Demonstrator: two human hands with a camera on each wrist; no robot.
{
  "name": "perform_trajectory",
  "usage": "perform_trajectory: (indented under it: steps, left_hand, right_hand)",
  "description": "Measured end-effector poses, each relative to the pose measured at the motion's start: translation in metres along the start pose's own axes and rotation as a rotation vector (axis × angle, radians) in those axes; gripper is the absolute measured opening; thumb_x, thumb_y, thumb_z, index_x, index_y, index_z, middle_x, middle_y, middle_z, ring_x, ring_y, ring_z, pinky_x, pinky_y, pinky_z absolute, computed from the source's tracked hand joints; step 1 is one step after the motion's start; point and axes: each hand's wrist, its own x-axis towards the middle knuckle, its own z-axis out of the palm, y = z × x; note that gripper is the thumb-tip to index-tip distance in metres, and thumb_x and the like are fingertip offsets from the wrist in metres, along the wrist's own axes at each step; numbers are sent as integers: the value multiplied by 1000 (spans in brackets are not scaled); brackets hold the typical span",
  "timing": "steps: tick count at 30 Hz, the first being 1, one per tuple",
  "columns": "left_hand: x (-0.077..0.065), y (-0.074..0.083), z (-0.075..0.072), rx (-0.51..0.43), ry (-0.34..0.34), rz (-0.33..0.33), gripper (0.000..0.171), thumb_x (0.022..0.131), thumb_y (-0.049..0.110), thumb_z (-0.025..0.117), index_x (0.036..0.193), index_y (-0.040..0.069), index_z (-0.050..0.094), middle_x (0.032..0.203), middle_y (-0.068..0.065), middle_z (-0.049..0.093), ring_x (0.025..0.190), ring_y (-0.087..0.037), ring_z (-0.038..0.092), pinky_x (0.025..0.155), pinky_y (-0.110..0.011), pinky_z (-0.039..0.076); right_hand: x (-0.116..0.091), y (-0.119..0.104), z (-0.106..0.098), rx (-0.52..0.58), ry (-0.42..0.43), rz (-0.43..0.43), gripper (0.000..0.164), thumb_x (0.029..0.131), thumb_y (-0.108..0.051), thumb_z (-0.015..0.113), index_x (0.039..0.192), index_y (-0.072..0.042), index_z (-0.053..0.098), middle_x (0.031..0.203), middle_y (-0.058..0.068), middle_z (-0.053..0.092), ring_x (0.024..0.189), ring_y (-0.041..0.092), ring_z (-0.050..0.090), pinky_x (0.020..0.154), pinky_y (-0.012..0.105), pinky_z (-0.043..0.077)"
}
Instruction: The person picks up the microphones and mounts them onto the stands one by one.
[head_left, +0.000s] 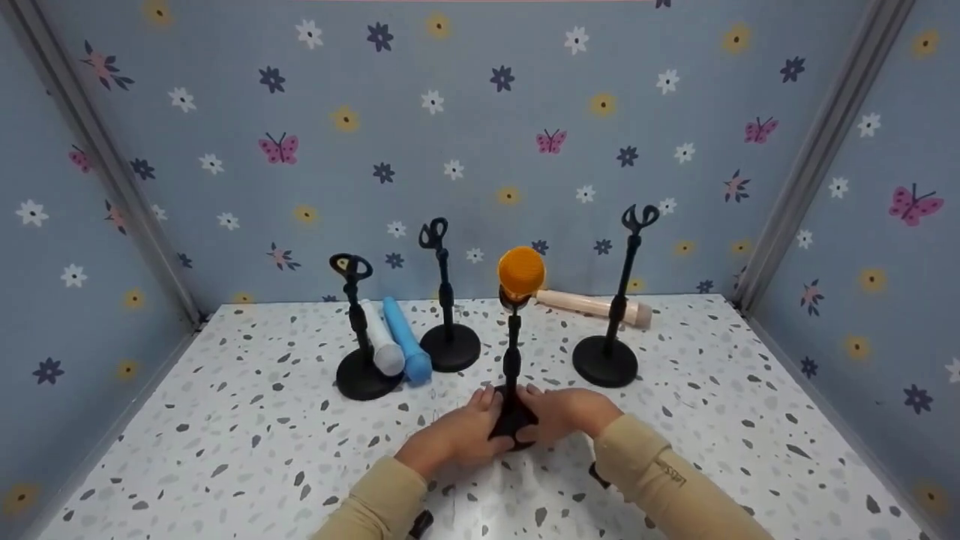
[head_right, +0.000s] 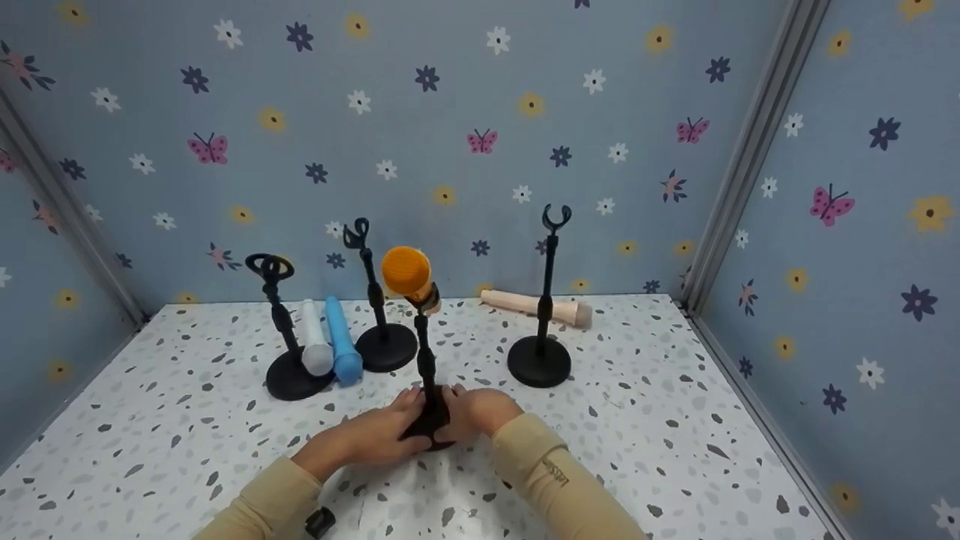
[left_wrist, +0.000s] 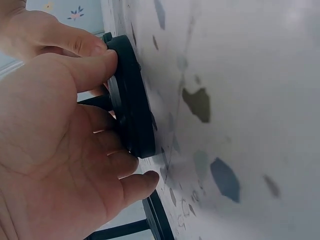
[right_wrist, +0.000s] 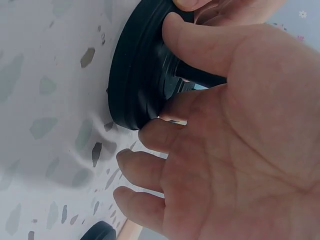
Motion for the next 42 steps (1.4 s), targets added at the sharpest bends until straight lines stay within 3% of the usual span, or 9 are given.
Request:
perform_trajectory:
  steps: [9,15,22,42]
  left_hand:
    - [19,-3,-1,78,9,-5,77,105,43,48,160,-2,19,167,-21,13,154,-35,12,120,-50,22]
    - [34,-5,-2,91,7,-30,74,107,44,44,161,1,18,168,-18,11,154,-32,9,122,-52,15]
    - [50,-1,-4,146,51,-77,68,109,41,42,160,1,23,167,-18,16,154,-33,15,121,-53,19]
    - [85,-8,-19,56,31,-143,68,109,40,41,162,5,17,169,-13,10,155,-30,8,123,-51,12]
  right_hand:
    - [14,9,-11,1,21,-23,81,101,-45,61,162,-7,22,165,17,25,143,34,39,117,43,32]
    - [22,20,-16,48,29,14,80,101,-46,60,162,-11,22,165,17,21,145,35,35,118,47,30]
    - [34,29,-20,91,55,18,76,104,-45,55,163,-13,19,166,17,18,146,37,33,118,49,28]
    - [64,57,-36,258,61,-12,79,103,-47,54,164,-17,14,168,16,9,151,40,17,121,55,13]
